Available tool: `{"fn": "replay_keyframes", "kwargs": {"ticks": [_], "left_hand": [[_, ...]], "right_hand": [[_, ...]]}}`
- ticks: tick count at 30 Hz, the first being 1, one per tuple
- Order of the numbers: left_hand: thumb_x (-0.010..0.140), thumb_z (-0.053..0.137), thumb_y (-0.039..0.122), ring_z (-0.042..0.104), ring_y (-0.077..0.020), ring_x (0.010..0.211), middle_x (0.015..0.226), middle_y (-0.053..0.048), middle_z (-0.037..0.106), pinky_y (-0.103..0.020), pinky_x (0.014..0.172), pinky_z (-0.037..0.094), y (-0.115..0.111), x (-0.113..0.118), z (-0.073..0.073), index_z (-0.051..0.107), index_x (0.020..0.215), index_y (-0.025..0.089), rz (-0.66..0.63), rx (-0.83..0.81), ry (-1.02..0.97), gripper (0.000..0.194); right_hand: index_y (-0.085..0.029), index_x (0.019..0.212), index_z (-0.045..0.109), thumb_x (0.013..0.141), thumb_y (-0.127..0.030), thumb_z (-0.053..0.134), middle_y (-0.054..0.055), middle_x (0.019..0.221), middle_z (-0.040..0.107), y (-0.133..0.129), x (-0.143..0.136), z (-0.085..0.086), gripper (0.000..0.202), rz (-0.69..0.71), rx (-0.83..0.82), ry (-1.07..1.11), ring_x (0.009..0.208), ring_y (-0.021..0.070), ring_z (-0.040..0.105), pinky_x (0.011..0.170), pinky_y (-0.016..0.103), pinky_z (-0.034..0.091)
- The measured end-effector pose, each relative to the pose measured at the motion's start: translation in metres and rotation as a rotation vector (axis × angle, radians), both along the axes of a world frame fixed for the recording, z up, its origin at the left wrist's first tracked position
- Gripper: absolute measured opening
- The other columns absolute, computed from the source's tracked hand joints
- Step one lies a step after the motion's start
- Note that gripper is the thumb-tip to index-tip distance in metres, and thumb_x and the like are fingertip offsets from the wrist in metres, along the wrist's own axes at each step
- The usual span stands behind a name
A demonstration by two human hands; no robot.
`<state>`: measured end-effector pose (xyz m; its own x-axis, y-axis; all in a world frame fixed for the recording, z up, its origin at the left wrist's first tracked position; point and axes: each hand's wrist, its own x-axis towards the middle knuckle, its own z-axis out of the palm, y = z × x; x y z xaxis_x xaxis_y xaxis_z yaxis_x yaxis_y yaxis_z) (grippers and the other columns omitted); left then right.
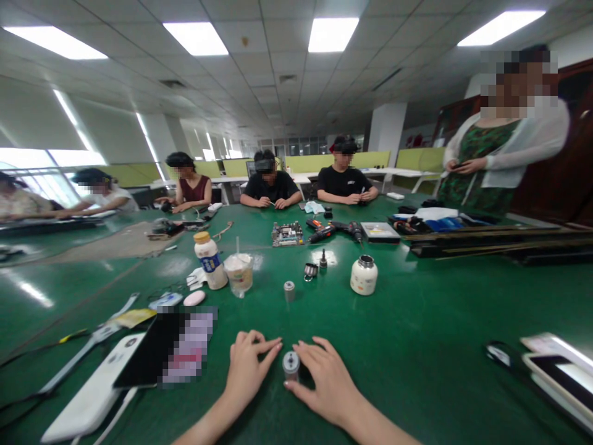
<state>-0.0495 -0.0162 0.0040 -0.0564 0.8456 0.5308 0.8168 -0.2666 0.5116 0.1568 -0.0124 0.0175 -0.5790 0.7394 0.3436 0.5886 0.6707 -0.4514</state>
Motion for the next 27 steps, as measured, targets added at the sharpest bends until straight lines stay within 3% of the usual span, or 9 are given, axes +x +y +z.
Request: {"fn": "replay_keyframes", "kwargs": {"ticks": [5, 9, 12, 16, 27], "left_hand": [[0.082, 0.075, 0.026, 0.054, -0.0252, 0.084, 0.081, -0.002, 0.064, -0.036, 0.07, 0.037, -0.003, 0.005, 0.001, 0.079, 0.093, 0.037, -0.057, -0.003, 0.029, 0.016], [0.09, 0.067, 0.025, 0.054, -0.0247, 0.091, 0.09, -0.004, 0.065, -0.04, 0.08, 0.042, -0.007, 0.004, 0.002, 0.076, 0.101, 0.029, -0.088, 0.067, -0.02, 0.015], [0.092, 0.064, 0.024, 0.052, -0.0244, 0.095, 0.092, -0.005, 0.064, -0.04, 0.085, 0.043, -0.012, 0.006, 0.002, 0.074, 0.101, 0.025, -0.215, 0.145, -0.066, 0.014], [0.089, 0.067, 0.021, 0.052, -0.0243, 0.093, 0.091, -0.004, 0.065, -0.04, 0.084, 0.043, -0.017, 0.012, 0.004, 0.072, 0.102, 0.027, -0.398, 0.172, -0.077, 0.016], [0.092, 0.06, 0.017, 0.056, -0.0233, 0.091, 0.09, -0.004, 0.07, -0.039, 0.083, 0.042, -0.019, 0.017, 0.008, 0.066, 0.101, 0.022, -0.415, 0.114, -0.179, 0.011]], "right_hand": [[-0.015, 0.13, 0.061, 0.085, -0.042, 0.068, 0.014, 0.13, 0.066, 0.001, 0.001, 0.004, 0.052, 0.026, -0.015, -0.051, 0.12, 0.0323, 0.061, 0.109, 0.055, 0.039], [-0.016, 0.131, 0.059, 0.088, -0.044, 0.064, 0.013, 0.132, 0.064, 0.002, 0.004, 0.003, 0.052, 0.042, -0.031, -0.088, 0.123, 0.0319, 0.059, 0.11, 0.057, 0.039], [-0.017, 0.133, 0.057, 0.09, -0.045, 0.062, 0.014, 0.135, 0.062, 0.004, 0.005, 0.0, 0.052, 0.057, -0.036, -0.113, 0.125, 0.0309, 0.058, 0.11, 0.055, 0.039], [-0.015, 0.132, 0.057, 0.092, -0.042, 0.059, 0.016, 0.134, 0.062, 0.006, 0.005, -0.002, 0.049, 0.068, -0.026, -0.116, 0.125, 0.0296, 0.058, 0.11, 0.053, 0.04], [-0.014, 0.131, 0.057, 0.091, -0.037, 0.061, 0.017, 0.133, 0.063, 0.007, 0.006, -0.005, 0.046, 0.082, 0.0, -0.116, 0.125, 0.0303, 0.057, 0.108, 0.054, 0.043]]}}
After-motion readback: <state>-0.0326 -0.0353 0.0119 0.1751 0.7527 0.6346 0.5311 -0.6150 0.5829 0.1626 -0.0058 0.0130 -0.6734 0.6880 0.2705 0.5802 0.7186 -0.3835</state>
